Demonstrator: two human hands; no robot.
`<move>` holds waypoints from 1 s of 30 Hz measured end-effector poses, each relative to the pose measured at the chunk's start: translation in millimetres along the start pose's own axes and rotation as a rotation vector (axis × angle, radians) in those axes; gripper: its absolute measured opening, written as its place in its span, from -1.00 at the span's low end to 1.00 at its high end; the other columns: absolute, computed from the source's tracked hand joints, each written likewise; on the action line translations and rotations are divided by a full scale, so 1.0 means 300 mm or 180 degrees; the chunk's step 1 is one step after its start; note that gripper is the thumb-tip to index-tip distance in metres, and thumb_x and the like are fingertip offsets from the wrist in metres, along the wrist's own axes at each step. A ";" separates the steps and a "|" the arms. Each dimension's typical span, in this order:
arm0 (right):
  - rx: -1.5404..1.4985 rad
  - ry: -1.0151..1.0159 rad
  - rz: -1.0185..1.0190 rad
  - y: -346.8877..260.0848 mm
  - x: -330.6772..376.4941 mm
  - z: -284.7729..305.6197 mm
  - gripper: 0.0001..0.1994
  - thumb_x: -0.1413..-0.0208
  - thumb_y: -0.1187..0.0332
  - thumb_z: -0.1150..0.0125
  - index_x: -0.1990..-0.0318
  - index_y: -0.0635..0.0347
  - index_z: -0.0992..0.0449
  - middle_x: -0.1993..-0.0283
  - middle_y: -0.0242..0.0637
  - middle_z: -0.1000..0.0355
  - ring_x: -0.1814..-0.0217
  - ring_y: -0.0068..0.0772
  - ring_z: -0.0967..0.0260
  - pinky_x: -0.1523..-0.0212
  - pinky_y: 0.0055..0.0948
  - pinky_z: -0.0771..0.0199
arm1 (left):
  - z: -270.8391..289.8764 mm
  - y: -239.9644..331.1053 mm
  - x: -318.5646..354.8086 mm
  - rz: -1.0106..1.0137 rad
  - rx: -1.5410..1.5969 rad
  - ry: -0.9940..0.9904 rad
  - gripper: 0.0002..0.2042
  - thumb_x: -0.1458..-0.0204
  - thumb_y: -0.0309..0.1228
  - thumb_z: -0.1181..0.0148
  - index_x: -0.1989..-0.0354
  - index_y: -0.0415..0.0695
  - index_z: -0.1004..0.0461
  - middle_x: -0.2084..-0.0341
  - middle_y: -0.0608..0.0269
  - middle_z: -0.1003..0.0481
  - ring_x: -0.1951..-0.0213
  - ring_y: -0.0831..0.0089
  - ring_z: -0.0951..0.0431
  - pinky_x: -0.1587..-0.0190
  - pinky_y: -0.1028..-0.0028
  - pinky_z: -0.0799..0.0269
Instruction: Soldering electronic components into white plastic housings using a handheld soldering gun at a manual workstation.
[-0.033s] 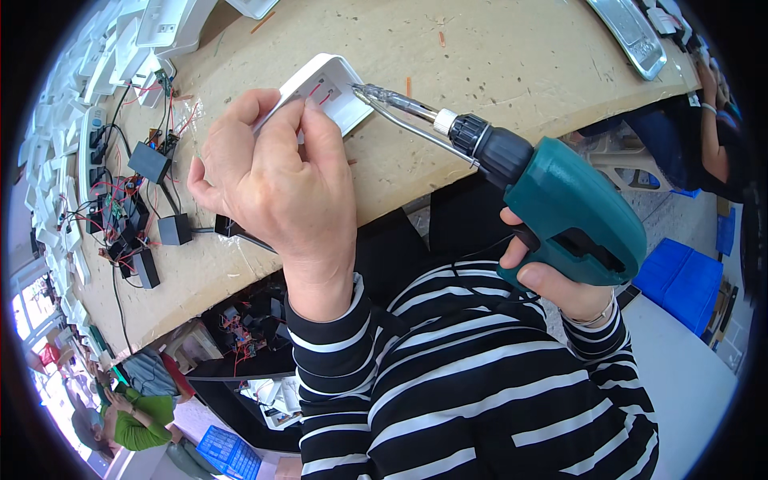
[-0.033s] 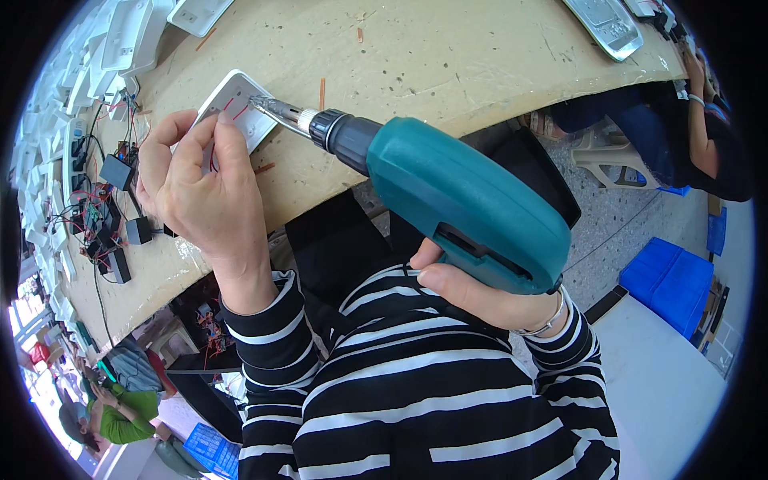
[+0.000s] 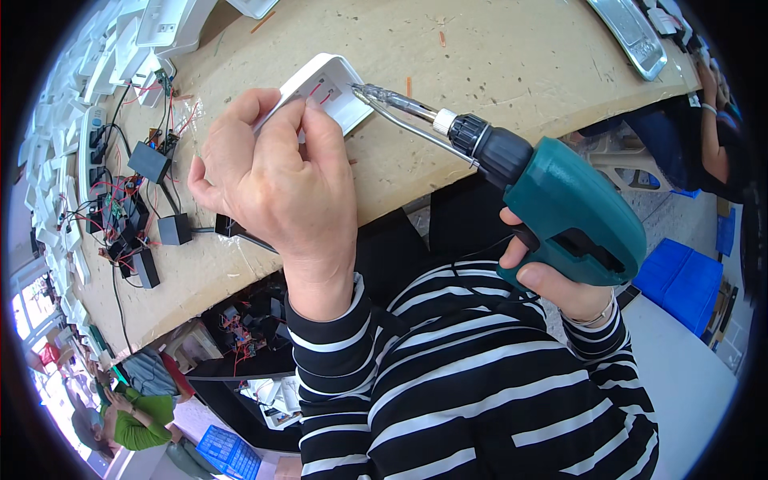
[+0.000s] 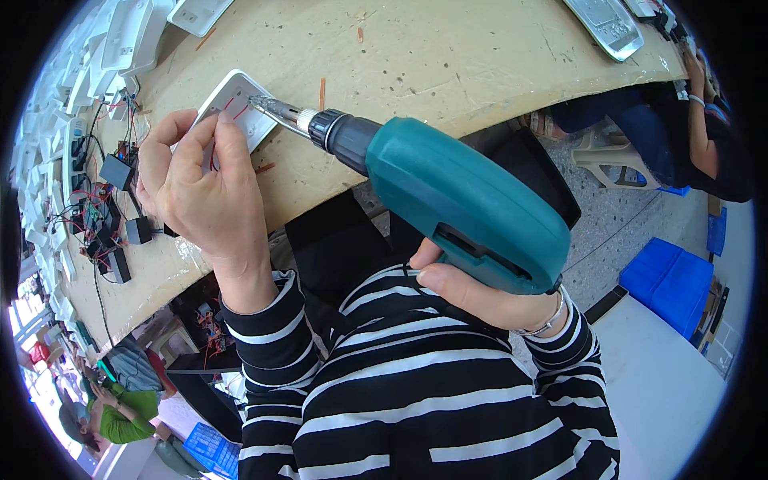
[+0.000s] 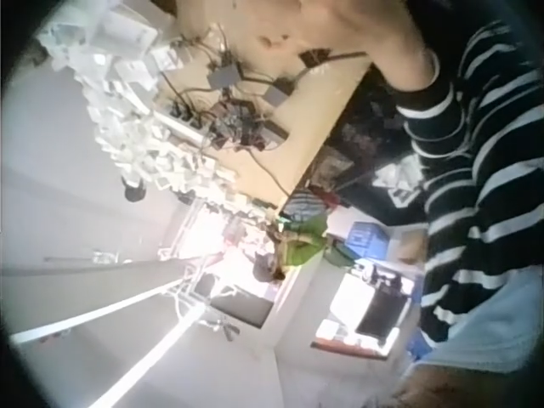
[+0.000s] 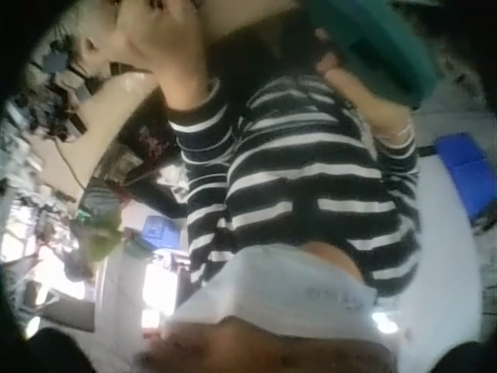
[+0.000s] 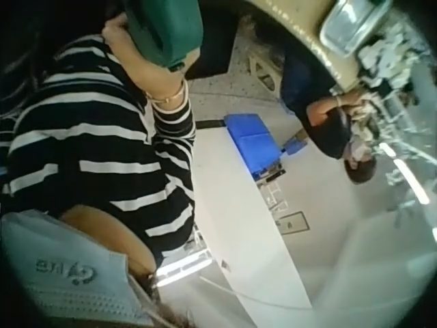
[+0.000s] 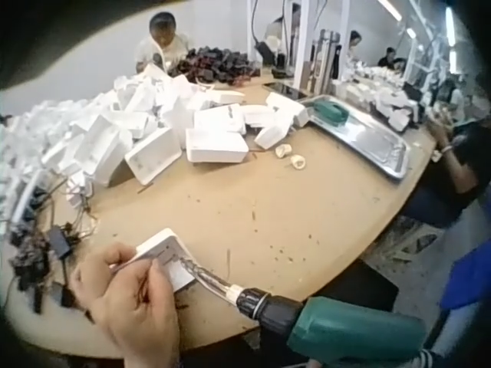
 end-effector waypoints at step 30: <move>-0.0200 0.0173 0.0108 0.016 -0.032 -0.010 -0.38 0.09 0.61 -0.23 -0.20 0.32 -0.16 -0.05 0.08 -0.31 0.22 -0.40 -0.43 0.22 -0.48 -0.51 | -0.025 -0.004 -0.007 0.0132 -0.0036 -0.0033 -0.99 0.32 -0.49 -0.20 0.67 -0.09 -0.53 0.40 0.38 -0.41 0.30 0.42 -0.37 0.16 0.32 -0.03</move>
Point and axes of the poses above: each hand's wrist, its own x-axis away from the middle knuckle, its own z-axis out of the back of the hand, y = z × x, the point moved 9 cm from there along -x, towards the middle knuckle
